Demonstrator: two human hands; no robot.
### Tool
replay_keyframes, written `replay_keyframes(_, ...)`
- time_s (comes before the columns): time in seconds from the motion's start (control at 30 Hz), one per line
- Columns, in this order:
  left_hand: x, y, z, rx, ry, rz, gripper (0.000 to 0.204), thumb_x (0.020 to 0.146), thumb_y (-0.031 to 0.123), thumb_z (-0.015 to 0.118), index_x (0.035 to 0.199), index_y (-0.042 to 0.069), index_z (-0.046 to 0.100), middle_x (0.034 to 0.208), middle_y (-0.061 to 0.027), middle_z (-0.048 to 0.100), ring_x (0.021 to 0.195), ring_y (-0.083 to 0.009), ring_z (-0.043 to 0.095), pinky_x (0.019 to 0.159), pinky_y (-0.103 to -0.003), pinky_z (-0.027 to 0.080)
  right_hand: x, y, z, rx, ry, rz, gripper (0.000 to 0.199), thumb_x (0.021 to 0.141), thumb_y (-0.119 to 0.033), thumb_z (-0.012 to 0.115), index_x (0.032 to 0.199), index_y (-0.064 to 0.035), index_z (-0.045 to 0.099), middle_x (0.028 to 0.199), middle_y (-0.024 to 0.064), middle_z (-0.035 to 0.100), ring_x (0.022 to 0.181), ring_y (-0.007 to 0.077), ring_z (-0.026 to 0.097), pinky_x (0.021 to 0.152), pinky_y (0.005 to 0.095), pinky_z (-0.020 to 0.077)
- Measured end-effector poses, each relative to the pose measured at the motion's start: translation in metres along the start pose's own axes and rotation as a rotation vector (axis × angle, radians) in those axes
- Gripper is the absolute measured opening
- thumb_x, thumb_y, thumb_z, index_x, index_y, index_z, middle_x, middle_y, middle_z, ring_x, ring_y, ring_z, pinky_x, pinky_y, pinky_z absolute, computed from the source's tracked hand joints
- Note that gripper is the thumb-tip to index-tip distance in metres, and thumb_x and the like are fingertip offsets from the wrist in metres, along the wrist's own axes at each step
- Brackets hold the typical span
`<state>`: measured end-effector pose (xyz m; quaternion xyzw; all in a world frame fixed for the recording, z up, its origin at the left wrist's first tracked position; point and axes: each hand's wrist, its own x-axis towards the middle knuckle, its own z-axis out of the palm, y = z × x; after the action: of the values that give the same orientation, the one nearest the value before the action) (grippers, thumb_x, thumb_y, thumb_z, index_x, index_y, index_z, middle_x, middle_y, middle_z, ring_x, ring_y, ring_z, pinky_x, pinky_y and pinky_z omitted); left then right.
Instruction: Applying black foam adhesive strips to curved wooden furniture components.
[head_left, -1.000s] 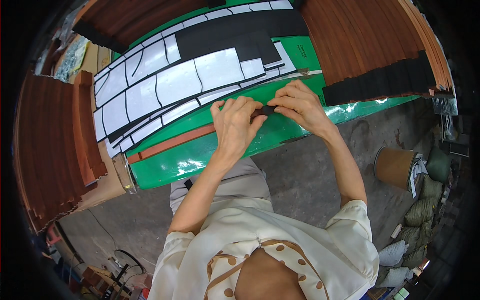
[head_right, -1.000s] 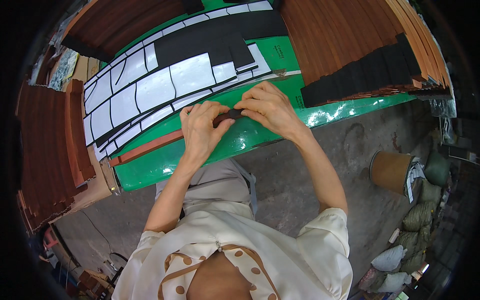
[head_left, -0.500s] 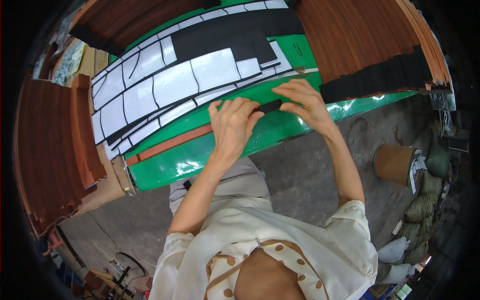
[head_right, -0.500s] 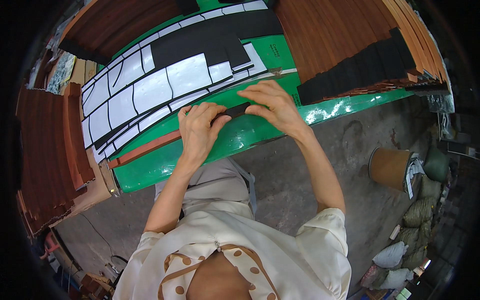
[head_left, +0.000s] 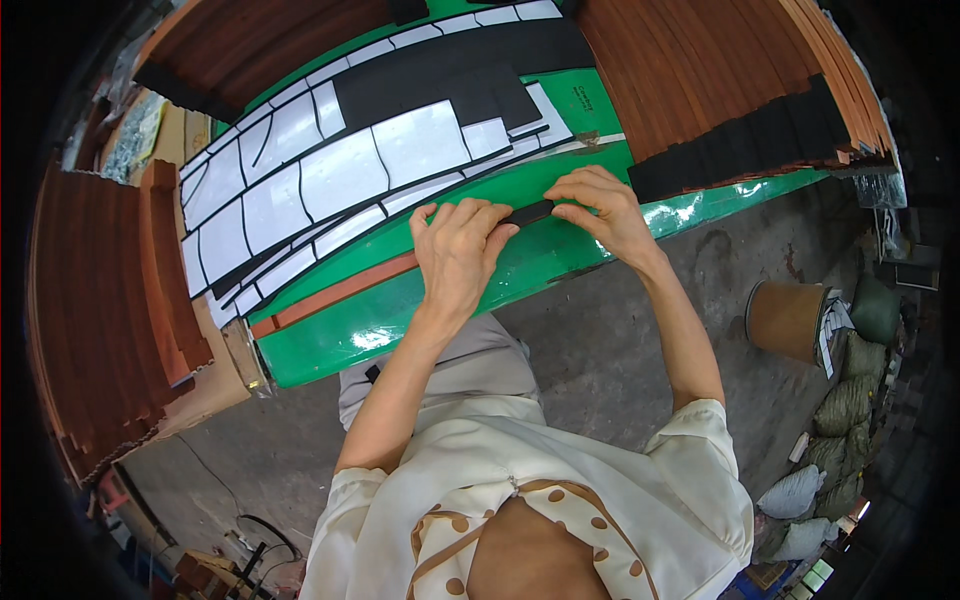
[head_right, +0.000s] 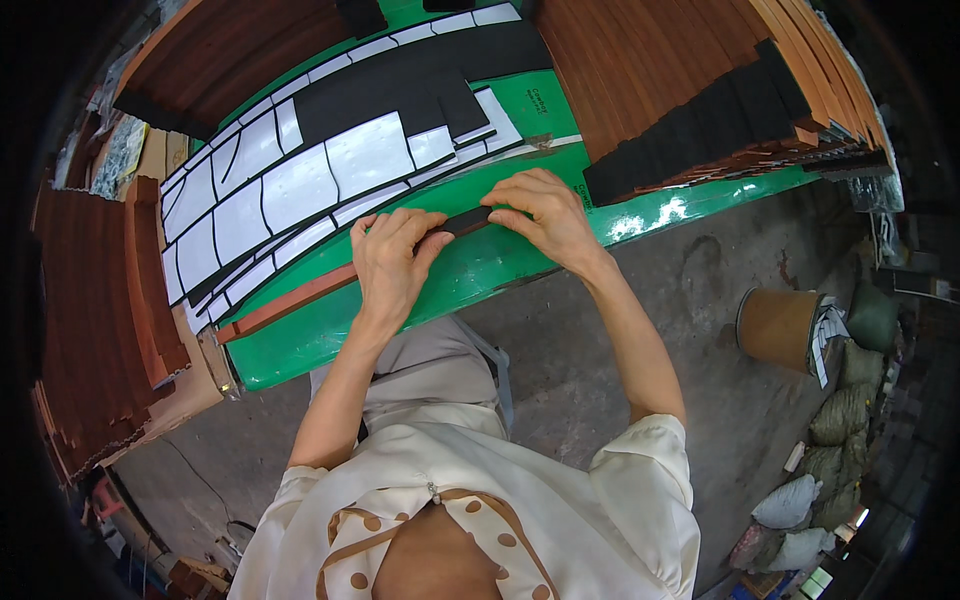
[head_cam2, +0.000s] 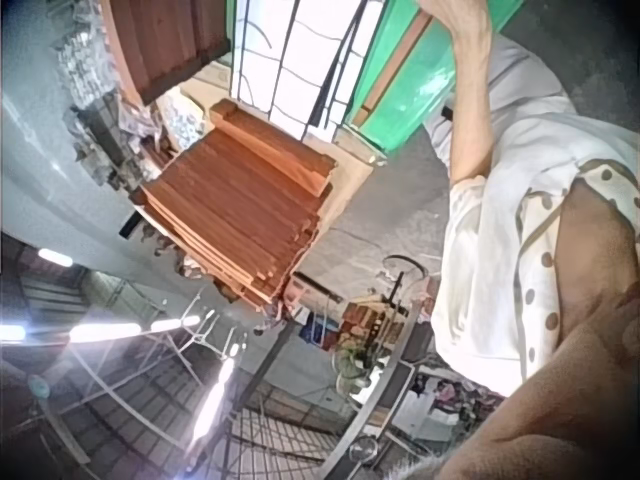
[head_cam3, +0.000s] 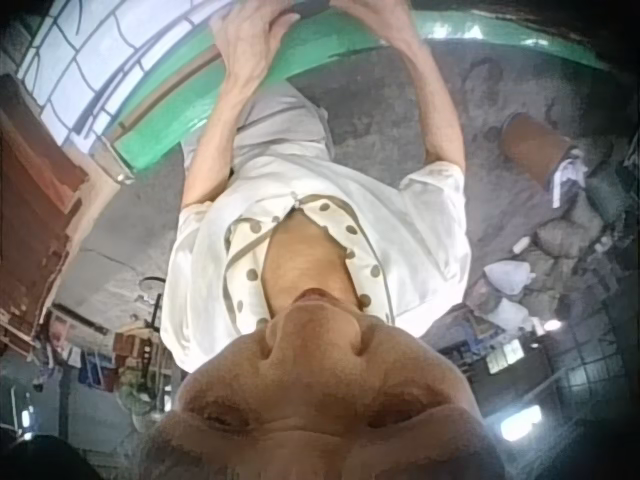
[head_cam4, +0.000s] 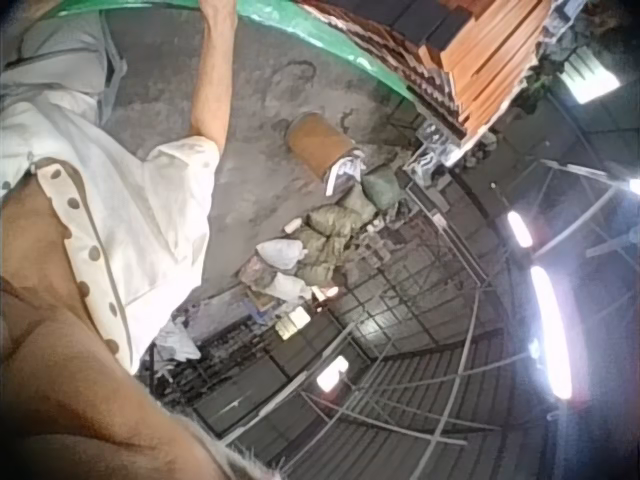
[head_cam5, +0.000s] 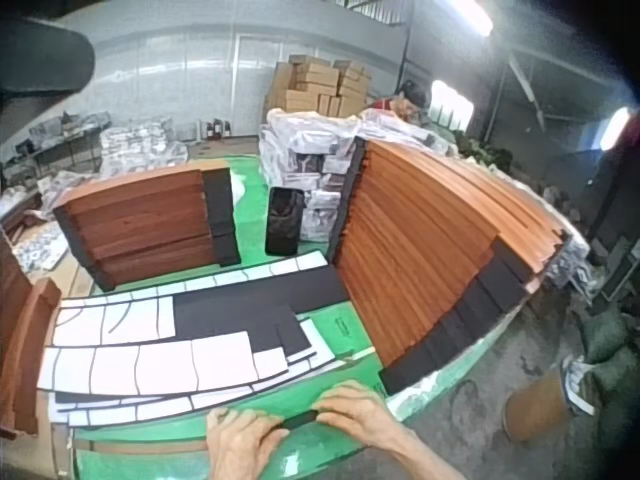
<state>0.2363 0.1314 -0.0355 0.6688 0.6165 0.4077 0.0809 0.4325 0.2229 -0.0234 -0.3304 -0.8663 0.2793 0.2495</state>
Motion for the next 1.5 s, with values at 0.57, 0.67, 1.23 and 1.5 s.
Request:
replay_keyframes(0.57, -0.001, 0.001, 0.001, 0.006, 0.021, 0.014, 0.018, 0.073, 0.02, 0.073, 0.088, 0.01, 0.071, 0.079, 0.0002, 0.064, 0.069, -0.018, 0.055, 0.077, -0.036, 0.034, -0.009, -0.002, 0.005, 0.146, 0.037, 0.077, 0.019, 0.081, -0.008, 0.067, 0.098, -0.0002, 0.066, 0.095, 0.0093, 0.066, 0.082, 0.0222, 0.062, 0.069, 0.0306, 0.0495)
replay_keyframes(0.67, -0.001, 0.001, 0.002, 0.004, 0.022, 0.013, 0.018, 0.073, 0.019, 0.073, 0.088, 0.01, 0.071, 0.078, 0.0003, 0.063, 0.069, -0.0178, 0.055, 0.077, -0.035, 0.033, -0.01, -0.004, 0.005, 0.178, 0.017, 0.131, 0.018, 0.082, -0.007, 0.067, 0.099, 0.0004, 0.066, 0.096, 0.0089, 0.066, 0.081, 0.017, 0.061, 0.068, 0.0266, 0.0478)
replay_keyframes(1.23, -0.009, -0.008, 0.014, 0.229, 0.169, 0.271, 0.026, 0.072, 0.015, 0.061, 0.097, 0.021, 0.067, 0.072, 0.0041, 0.051, 0.066, -0.0145, 0.051, 0.065, -0.034, 0.037, -0.027, -0.007, 0.04, 0.689, 0.274, 0.516, 0.028, 0.089, -0.004, 0.053, 0.117, -0.0026, 0.052, 0.107, 0.0062, 0.057, 0.102, 0.0137, 0.053, 0.086, 0.0259, 0.0419)
replay_keyframes(1.5, -0.013, -0.011, 0.013, 0.192, 0.191, 0.341, 0.027, 0.072, 0.015, 0.06, 0.098, 0.014, 0.066, 0.07, 0.0033, 0.047, 0.064, -0.0149, 0.047, 0.061, -0.03, 0.036, -0.017, -0.022, 0.092, 0.245, 0.534, 0.465, 0.02, 0.099, -0.017, 0.043, 0.107, 0.0001, 0.05, 0.094, 0.0067, 0.051, 0.087, 0.0161, 0.047, 0.079, 0.0287, 0.0412)
